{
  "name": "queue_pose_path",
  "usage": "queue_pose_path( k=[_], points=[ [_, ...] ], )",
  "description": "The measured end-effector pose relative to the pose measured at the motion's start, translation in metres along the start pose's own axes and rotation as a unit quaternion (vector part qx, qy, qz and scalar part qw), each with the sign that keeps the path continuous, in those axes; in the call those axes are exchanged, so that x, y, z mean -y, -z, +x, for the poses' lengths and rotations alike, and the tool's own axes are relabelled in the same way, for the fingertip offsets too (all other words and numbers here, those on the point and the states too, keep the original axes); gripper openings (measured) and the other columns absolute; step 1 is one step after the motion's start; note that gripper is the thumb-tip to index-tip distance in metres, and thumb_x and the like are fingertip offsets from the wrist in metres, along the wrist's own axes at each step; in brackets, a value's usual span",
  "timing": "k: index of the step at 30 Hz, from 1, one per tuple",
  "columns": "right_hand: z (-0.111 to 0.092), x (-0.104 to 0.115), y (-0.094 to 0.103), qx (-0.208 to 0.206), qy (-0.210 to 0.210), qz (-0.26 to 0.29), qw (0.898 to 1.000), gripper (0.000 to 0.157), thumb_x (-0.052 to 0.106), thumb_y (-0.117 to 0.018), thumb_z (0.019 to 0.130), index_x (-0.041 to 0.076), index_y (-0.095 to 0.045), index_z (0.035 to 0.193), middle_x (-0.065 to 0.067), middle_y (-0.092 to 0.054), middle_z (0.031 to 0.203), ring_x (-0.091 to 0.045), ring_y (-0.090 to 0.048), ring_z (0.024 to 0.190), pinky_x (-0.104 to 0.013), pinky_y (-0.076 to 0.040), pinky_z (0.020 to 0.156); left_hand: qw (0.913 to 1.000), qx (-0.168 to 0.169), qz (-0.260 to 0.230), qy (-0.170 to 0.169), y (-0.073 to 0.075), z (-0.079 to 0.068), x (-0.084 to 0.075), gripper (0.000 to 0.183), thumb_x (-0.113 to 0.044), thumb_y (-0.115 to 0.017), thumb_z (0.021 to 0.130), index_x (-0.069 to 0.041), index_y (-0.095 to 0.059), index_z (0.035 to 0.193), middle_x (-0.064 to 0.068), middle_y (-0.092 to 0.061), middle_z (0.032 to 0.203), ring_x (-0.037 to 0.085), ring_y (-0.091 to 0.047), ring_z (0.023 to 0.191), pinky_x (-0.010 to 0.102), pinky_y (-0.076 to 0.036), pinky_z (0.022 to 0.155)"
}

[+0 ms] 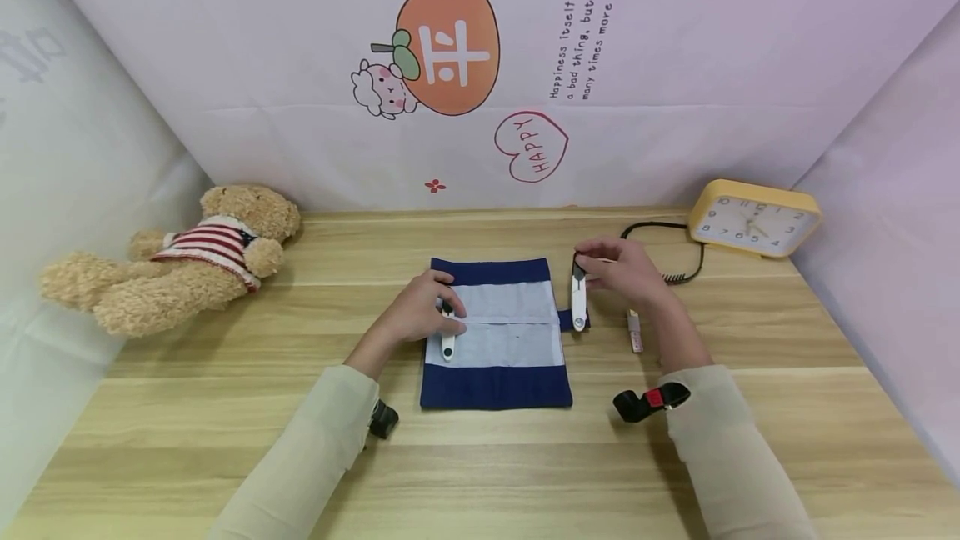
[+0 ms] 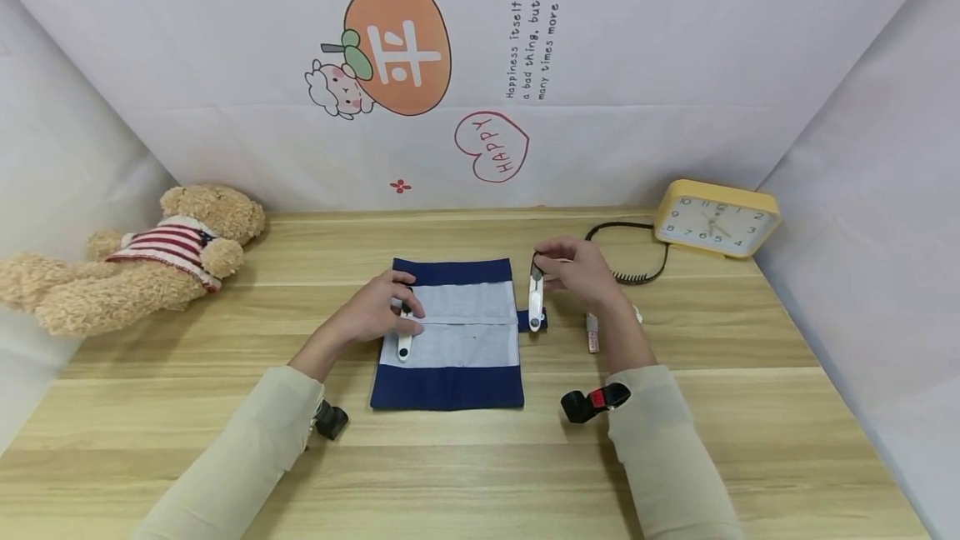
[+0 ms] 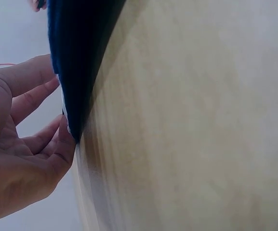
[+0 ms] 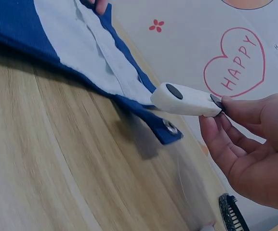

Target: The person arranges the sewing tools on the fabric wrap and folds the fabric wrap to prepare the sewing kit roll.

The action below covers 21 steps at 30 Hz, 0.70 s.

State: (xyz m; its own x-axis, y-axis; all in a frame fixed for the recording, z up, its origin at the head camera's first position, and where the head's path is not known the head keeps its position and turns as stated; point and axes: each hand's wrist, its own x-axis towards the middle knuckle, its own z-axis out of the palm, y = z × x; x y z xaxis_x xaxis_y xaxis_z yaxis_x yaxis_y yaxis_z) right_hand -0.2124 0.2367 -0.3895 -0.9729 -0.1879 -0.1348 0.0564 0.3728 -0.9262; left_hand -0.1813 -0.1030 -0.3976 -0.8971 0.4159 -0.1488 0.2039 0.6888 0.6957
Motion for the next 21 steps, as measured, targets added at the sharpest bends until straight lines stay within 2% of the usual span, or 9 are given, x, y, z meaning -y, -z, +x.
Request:
queue_pose_path(
  k=[10,21],
  points=[
    [0.006,0.005,-0.019,0.006,0.02,0.067,0.998,0.042,0.006,-0.06,0.102,-0.013,-0.05,0.138,-0.022,-0.056,0.122,-0.019,-0.064,0.098,-0.043,-0.056,0.089,1.0,0.004,0.001,0.001,0.001,0.0,0.0,0.007,-0.012,-0.084,0.083,-0.012,-0.078,0.086,0.017,-0.042,0.153,0.043,-0.036,0.141,0.052,-0.033,0.113],
    [0.016,0.011,-0.039,-0.008,0.026,0.12,0.992,0.043,0.002,-0.06,0.101,-0.013,-0.048,0.138,-0.021,-0.056,0.121,-0.018,-0.065,0.096,-0.04,-0.057,0.088,1.0,0.006,0.007,-0.003,0.001,-0.002,-0.001,0.007,-0.012,-0.084,0.084,-0.011,-0.079,0.087,0.018,-0.042,0.153,0.042,-0.038,0.14,0.052,-0.035,0.111]
  ],
)
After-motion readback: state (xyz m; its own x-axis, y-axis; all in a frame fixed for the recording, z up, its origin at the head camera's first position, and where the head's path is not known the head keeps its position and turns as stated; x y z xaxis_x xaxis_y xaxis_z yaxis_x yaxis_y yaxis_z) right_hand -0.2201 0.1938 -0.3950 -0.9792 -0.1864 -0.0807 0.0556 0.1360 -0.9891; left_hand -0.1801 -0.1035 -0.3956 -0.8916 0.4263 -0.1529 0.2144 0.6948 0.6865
